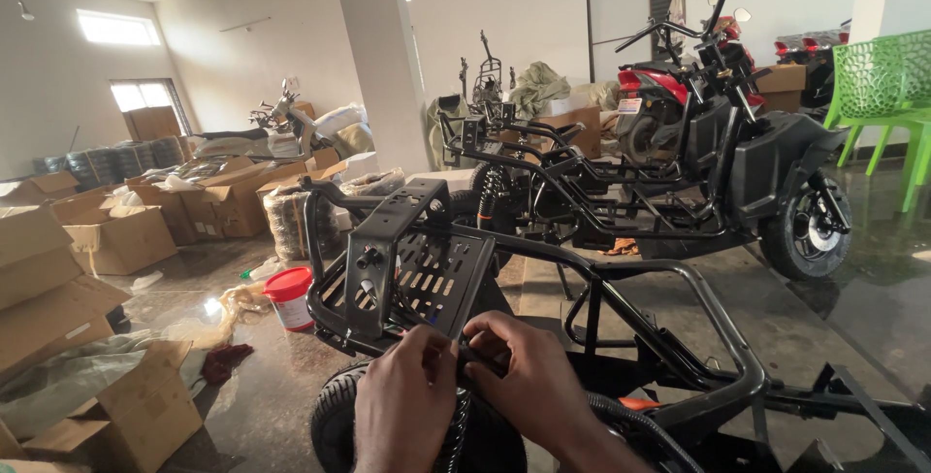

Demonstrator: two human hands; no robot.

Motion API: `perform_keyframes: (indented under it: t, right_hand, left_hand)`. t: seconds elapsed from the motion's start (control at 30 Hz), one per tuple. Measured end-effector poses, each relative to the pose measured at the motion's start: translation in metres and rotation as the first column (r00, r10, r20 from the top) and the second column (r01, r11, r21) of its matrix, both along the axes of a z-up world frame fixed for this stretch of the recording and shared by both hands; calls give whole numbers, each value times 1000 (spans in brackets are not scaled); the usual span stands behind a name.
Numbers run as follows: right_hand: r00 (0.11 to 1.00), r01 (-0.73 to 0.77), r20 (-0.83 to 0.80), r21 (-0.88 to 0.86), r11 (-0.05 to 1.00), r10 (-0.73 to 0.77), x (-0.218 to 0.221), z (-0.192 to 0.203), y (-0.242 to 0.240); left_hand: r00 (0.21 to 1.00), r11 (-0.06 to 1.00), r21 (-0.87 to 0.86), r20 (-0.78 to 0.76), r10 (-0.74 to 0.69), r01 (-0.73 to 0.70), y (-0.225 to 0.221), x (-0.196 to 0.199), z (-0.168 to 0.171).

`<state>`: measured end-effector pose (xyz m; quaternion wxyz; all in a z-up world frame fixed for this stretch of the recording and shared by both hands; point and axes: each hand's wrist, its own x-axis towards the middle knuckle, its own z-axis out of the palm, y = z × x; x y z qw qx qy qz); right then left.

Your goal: Secure the wire harness to the motorcycle frame using cable ties.

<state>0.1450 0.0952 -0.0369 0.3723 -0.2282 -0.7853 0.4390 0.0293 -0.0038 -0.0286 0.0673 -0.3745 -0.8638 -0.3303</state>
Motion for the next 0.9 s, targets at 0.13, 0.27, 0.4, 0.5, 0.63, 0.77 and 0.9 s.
perform_keyframes:
  t: [0.13,0.27,0.4,0.5,0.63,0.77,0.9]
  right_hand:
    - [1000,-3,-17,37,999,3,-1,-3,2]
    - [999,-27,-44,-7,1000,27,-1,-3,-1]
    - [1000,22,-20,55,998,-21,-3,-5,-3]
    - [997,46,-63,124,991,-39,-4,-7,-5]
    - [995,56,-93,180,982,-40,-4,-6,-8]
    - [995,61,-92,144,988,-48,-6,-4,-9]
    - [999,15,-40,63,998,-13,-2,5,-11]
  left_hand:
    - [995,999,45,-102,-6,10,4,-3,-6]
    - [999,999,52,-38,-12,14,1,0,1]
    - [998,983,173,-29,-61,66,-2,-5,-5]
    - [999,972,230,-6,-41,41,-1,-6,-3]
    - [998,982,181,-35,-55,60,1,-5,10]
    - [998,982,183,33,-57,50,-2,0,16]
    - [991,969,239,97,-92,67,-7,-2,11]
